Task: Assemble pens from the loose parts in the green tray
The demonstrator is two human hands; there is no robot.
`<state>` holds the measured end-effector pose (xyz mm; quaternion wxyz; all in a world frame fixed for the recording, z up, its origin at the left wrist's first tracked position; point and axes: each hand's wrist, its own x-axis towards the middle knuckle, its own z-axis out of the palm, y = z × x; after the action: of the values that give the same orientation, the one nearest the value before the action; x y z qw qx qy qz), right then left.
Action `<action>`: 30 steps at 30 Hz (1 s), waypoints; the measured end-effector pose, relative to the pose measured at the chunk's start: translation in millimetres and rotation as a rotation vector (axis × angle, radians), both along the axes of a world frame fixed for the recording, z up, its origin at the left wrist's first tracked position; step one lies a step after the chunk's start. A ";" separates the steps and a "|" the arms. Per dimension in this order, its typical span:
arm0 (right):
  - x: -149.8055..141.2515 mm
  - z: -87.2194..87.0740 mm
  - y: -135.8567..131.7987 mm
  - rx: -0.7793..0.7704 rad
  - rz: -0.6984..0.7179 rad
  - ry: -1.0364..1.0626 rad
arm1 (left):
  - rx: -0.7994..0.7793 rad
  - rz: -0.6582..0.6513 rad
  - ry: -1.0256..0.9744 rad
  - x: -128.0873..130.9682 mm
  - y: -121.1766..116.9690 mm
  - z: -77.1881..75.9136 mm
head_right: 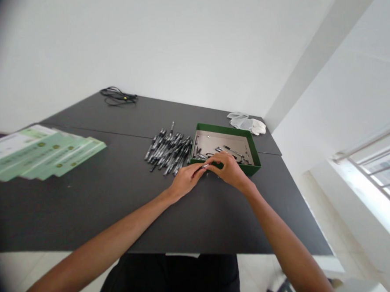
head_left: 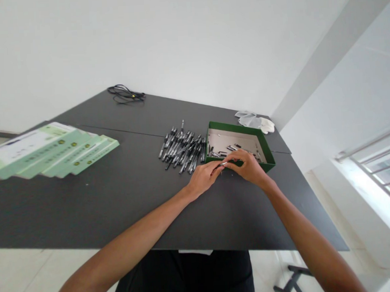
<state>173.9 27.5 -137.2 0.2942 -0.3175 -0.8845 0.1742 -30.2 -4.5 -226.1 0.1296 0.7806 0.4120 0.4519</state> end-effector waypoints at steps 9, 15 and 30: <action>-3.7 4.8 -1.1 0.190 -0.122 -0.307 | 0.086 0.000 0.143 -1.2 0.4 3.9; -3.8 8.2 -13.1 0.102 -0.082 -0.266 | 0.104 0.000 0.129 -0.6 1.1 2.1; 0.4 0.2 -9.5 0.010 -0.109 -0.210 | 0.093 -0.001 0.159 -0.9 0.2 5.5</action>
<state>174.3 18.1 -137.1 0.2105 -0.3804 -0.8926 0.1192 -31.1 -4.2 -220.6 0.0603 0.8194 0.3990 0.4071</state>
